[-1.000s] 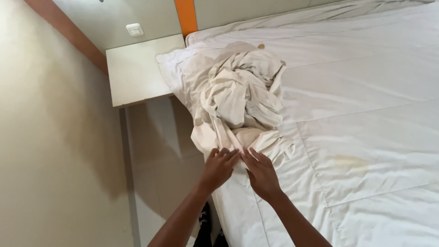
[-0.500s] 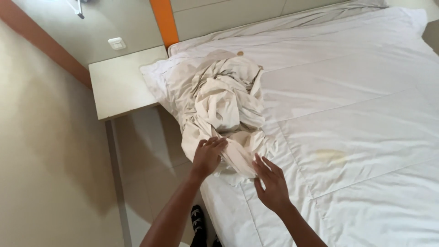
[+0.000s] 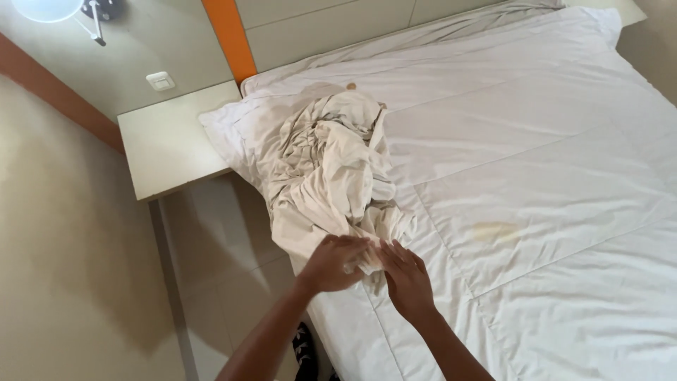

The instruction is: The person picks up a crumpled white duvet from an orange chair and moves it to a bed. They then spread the duvet out on the bed and begin to fold it by hand, smoothing the fabric as they work.

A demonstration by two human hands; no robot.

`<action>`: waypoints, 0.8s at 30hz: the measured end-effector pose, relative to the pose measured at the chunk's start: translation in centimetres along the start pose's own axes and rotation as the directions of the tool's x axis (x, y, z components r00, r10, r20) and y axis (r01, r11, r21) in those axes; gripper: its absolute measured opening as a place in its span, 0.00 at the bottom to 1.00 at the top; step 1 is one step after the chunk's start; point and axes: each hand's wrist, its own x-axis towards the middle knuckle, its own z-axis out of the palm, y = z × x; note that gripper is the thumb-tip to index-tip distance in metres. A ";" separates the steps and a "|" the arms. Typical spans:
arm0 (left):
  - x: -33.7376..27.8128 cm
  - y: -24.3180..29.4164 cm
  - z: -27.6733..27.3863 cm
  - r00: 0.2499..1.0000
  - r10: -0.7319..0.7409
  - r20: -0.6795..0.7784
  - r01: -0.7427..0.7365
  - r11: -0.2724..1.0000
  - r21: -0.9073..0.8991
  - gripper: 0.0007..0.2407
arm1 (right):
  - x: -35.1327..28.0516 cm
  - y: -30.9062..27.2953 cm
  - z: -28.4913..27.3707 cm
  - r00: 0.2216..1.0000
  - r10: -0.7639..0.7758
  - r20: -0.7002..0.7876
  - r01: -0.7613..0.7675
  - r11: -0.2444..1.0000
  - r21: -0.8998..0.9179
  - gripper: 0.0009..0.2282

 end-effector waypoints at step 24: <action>1.9 -0.6 4.6 0.961 0.240 -0.134 -0.175 0.909 0.377 0.13 | 0.9 0.6 0.8 0.985 0.139 -0.097 -0.139 0.990 0.011 0.31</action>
